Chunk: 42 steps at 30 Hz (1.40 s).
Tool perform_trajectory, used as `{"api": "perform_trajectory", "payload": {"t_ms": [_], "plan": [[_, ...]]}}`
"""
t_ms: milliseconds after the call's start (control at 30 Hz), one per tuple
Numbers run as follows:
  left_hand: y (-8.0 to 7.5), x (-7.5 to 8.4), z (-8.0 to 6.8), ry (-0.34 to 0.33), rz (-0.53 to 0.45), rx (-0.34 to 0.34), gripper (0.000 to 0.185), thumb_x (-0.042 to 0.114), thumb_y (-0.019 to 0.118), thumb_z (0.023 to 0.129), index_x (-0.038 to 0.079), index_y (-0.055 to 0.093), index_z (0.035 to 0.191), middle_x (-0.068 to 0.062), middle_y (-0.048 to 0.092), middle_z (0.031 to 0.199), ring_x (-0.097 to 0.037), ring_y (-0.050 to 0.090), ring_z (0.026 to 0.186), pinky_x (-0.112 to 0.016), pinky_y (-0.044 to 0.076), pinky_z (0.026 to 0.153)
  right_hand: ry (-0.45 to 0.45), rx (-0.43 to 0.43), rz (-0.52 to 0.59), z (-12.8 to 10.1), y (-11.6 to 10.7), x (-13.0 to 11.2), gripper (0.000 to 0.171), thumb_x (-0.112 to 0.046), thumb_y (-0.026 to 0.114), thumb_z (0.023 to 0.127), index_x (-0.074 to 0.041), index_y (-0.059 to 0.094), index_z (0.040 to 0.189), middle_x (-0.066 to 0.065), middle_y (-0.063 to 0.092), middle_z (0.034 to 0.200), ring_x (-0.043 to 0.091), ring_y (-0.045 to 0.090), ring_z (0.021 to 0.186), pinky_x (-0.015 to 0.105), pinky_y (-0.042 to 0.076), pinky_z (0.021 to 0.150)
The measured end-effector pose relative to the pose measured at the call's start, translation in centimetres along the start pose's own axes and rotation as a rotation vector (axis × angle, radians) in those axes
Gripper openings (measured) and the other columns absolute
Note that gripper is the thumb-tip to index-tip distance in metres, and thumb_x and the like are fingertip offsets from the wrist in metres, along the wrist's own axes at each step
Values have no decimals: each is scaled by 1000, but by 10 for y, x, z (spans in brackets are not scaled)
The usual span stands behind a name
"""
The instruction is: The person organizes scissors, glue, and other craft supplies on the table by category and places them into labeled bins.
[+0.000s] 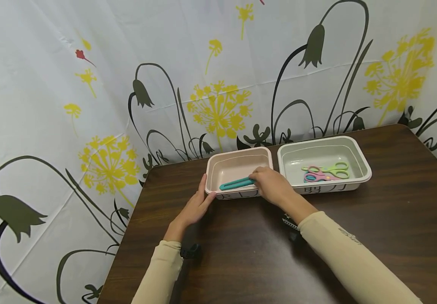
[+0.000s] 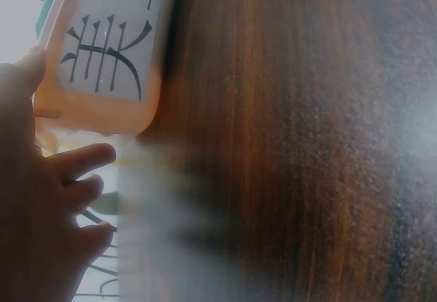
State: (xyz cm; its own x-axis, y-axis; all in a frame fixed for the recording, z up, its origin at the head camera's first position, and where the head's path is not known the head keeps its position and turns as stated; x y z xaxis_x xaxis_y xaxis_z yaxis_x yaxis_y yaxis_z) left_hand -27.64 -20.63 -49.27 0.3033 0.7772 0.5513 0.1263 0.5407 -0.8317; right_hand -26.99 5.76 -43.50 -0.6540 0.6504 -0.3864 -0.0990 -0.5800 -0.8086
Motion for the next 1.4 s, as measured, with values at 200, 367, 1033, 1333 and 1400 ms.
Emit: {"api": "perform_trajectory", "payload": {"t_ms": [200, 367, 1033, 1333, 1400], "plan": [[1, 0, -1, 28, 4, 13, 77, 46, 43, 103, 15, -2, 159, -19, 29, 156, -37, 37, 137, -55, 33, 108, -1, -44, 10, 3, 8, 2, 30, 8, 61, 81, 0, 73, 107, 10, 67, 106, 29, 63, 103, 43, 50, 91], [1, 0, 0, 29, -4, 17, 78, 46, 43, 103, 15, -1, 159, -18, 29, 156, -37, 38, 137, -55, 33, 108, 2, -75, 18, 2, 10, 5, 35, 12, 58, 76, -1, 74, 104, 8, 67, 105, 28, 62, 103, 42, 49, 91], [1, -1, 1, 5, -17, 13, 78, 47, 44, 103, 16, 0, 159, -19, 31, 155, -37, 39, 136, -55, 33, 108, -17, 61, 60, -10, -5, 6, 26, 5, 58, 87, -6, 74, 105, 3, 65, 106, 22, 62, 103, 40, 50, 90], [3, -2, 1, -4, -8, -2, 78, 50, 41, 103, 19, -3, 159, -19, 31, 156, -36, 39, 136, -54, 33, 108, -5, 126, 112, -23, -17, -2, 25, 0, 66, 88, -7, 73, 111, 6, 64, 113, 24, 59, 108, 42, 48, 90], [2, -2, 1, -2, -15, -2, 78, 50, 41, 103, 19, -3, 159, -18, 30, 156, -36, 39, 136, -54, 33, 108, -4, 154, 123, -27, -22, -4, 25, 0, 68, 87, -8, 73, 110, 4, 64, 113, 23, 59, 106, 41, 48, 88]]}}
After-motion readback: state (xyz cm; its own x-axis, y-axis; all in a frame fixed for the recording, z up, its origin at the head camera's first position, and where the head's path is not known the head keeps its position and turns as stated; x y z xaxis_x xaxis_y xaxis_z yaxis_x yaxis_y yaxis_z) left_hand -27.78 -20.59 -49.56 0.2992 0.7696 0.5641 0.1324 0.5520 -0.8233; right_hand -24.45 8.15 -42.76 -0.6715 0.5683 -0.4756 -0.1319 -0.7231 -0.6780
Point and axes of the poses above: each hand's wrist, its own z-axis towards the middle knuckle, its own y-axis out of the palm, x = y × z, the point moved 5 cm from there along z, towards the middle knuckle
